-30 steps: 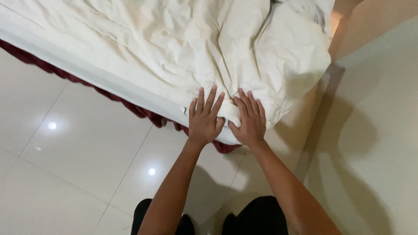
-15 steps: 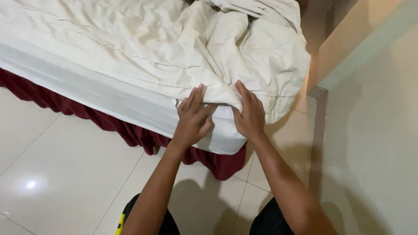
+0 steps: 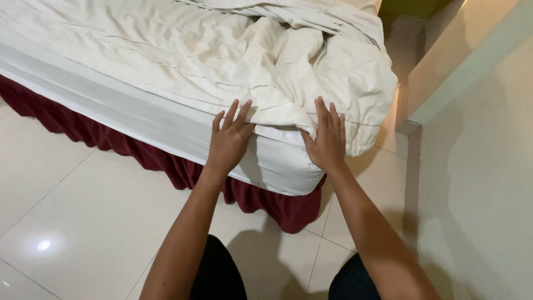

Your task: The person spreads a white fitted sheet over a mattress, pulling the fabric taut and tucking the edges under the mattress corners. They smooth the surface repeatedly and adjust the sheet at each corner to secure it.

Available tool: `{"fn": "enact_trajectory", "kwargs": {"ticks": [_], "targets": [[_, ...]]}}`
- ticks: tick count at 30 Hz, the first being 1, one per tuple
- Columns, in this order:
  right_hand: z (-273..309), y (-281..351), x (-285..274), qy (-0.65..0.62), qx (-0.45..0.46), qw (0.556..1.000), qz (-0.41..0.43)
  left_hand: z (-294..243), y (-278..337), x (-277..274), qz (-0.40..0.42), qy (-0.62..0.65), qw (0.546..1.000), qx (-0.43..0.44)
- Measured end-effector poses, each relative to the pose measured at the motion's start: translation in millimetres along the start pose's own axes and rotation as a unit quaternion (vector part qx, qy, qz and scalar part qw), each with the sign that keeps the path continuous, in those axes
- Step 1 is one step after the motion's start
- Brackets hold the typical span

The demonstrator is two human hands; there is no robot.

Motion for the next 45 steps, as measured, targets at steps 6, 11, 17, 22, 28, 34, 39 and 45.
{"fn": "enact_trajectory", "kwargs": {"ticks": [6,11,17,22,28,34,39,45], "targets": [[-4,4,3,0.006,-0.009,1.000,0.002,-12,20,-18,-0.076,0.066,0.994,-0.032],[-2,1,2,0.009,-0.003,1.000,0.002,-18,22,-29,-0.103,0.180,0.976,-0.062],[3,1,-4,-0.008,-0.013,1.000,-0.013,-26,33,-12,-0.064,0.196,0.976,-0.065],[5,4,-10,-0.019,-0.021,0.999,-0.046,-73,-2,-29,-0.122,0.159,0.980,0.014],[6,6,-15,-0.051,-0.034,0.995,-0.073,-91,-52,11,-0.114,0.154,0.982,-0.003],[8,15,-25,-0.076,-0.006,0.994,-0.078,-83,-18,1,-0.046,0.177,0.982,-0.044],[-24,27,-33,0.010,0.016,0.995,-0.096,-46,40,-32,-0.038,0.257,0.963,-0.070],[-98,69,-55,0.069,0.091,0.992,-0.048,-54,37,-14,0.000,0.206,0.978,-0.031]]}}
Point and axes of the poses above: each hand's wrist, its own y-axis away from the middle knuckle, its own x-axis out of the palm, z = x × y, the point moved 9 cm from there along -y, towards the middle knuckle, and after that the axes turned 8 degrees about -z, right-handed, at the moved point
